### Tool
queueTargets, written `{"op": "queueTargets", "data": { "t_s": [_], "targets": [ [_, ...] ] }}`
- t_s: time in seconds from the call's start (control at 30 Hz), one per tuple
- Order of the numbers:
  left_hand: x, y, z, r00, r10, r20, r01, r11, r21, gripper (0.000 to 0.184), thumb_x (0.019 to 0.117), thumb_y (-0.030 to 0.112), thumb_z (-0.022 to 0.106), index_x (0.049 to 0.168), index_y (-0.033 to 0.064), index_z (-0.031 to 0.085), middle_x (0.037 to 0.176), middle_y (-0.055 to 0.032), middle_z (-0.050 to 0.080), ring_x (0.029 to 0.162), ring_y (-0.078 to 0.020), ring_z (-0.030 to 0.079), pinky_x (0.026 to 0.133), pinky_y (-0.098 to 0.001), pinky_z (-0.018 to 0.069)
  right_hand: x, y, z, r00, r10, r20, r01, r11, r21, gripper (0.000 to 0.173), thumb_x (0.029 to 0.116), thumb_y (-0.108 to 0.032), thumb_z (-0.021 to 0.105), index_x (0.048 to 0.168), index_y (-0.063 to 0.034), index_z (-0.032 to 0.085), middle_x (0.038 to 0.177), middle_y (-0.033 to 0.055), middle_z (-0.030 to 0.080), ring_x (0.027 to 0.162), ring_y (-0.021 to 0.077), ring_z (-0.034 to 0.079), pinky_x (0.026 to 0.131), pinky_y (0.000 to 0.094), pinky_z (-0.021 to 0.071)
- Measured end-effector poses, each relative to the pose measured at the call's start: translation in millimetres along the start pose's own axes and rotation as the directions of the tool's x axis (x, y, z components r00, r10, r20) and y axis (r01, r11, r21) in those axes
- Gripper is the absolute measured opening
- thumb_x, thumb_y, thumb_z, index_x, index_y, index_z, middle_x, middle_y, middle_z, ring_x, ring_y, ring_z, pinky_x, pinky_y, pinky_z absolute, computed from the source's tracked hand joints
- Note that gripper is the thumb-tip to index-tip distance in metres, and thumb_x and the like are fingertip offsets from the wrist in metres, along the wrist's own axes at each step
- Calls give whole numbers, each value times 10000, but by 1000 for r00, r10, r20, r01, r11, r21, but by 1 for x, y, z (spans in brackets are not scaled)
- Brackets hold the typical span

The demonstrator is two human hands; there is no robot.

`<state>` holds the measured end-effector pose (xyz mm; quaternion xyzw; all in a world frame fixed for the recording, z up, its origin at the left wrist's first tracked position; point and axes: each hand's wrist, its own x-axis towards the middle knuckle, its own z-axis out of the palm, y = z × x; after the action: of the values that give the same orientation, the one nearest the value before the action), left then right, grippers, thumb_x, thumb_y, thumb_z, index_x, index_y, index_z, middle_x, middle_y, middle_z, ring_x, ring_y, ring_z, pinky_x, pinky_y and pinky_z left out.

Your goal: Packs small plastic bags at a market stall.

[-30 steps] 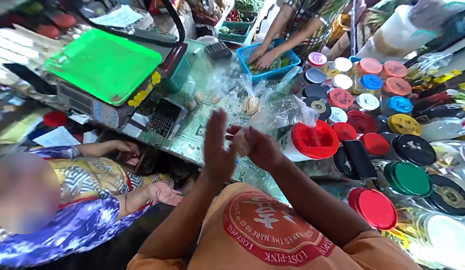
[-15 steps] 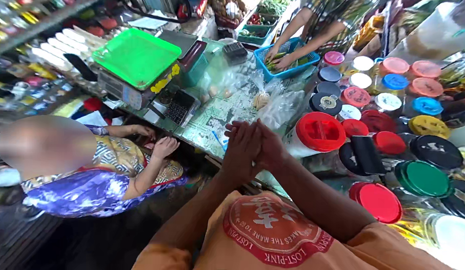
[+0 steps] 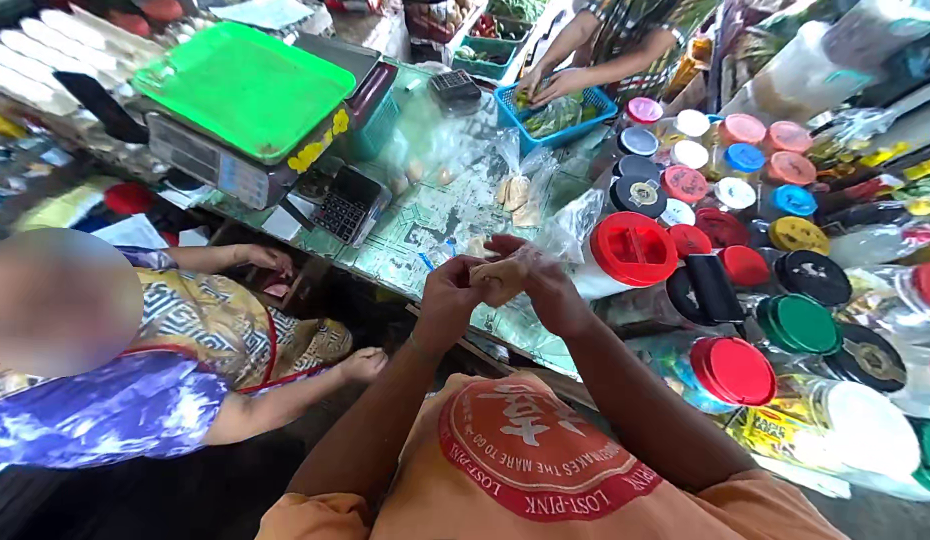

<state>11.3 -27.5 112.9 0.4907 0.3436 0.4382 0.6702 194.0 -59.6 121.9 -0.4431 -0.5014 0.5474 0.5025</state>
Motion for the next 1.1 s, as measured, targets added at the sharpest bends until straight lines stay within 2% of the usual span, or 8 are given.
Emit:
{"op": "queueTargets", "data": {
  "t_s": [0.1,0.27,0.37,0.47,0.63,0.73,0.93,1.1],
  "targets": [
    [1,-1,-30,997,75,37,-76,996,55,172,832,23,799,981,14,712,849,-62,724,746,-129,684,719,-327,604,-8,2,16,991,113,-74,-118,991,-57,239,919,-183,714,1070,2,695,949,92,738,825,191,727,738,384,636],
    [4,0,-65,994,60,89,-39,974,-222,53,933,77,707,933,45,750,867,-59,722,792,-127,684,789,-330,598,-7,-4,48,977,37,-209,-48,998,-46,102,902,-71,726,969,5,731,877,78,751,765,161,726,721,349,635],
    [2,-1,-65,999,-49,-13,40,920,-390,84,970,49,645,942,53,724,866,-62,715,769,-125,681,763,-312,597,-7,-2,64,966,7,-260,-23,998,-56,86,902,-38,715,974,8,725,891,89,749,770,169,724,730,361,635],
    [-2,-8,-66,982,-126,138,170,912,-374,293,1005,234,606,1241,64,641,1017,-84,710,883,-161,695,816,-341,598,-10,6,75,946,34,-322,-30,999,18,91,911,-38,707,982,20,705,888,116,739,780,203,728,753,399,641],
    [-8,-3,-65,973,-136,188,163,977,-138,174,859,-15,744,1023,-38,690,864,-116,732,716,-161,695,652,-311,598,-7,3,82,931,60,-359,-78,996,-36,216,885,-211,768,1011,-41,727,851,61,732,728,130,683,685,311,592],
    [-9,-4,-68,963,-119,243,159,975,-153,300,818,-40,762,1102,-35,662,938,-123,734,822,-183,717,759,-347,618,2,-1,88,898,68,-434,-52,997,50,165,899,-115,765,1037,-36,721,891,81,737,799,152,707,772,371,619],
    [-6,-6,-67,966,-124,227,146,986,-82,240,844,-51,752,1072,-47,676,901,-116,741,779,-172,716,734,-328,617,10,2,85,917,95,-387,-69,994,83,272,886,-141,766,1128,-40,692,994,100,736,898,184,714,838,399,613],
    [-5,-12,-56,966,-108,233,142,981,-132,323,827,-91,718,1129,-52,609,948,-139,737,799,-212,728,762,-369,632,22,-3,78,888,135,-440,-77,986,148,174,933,-159,737,1062,-54,686,885,75,711,755,140,669,706,332,579]
  ]
}}
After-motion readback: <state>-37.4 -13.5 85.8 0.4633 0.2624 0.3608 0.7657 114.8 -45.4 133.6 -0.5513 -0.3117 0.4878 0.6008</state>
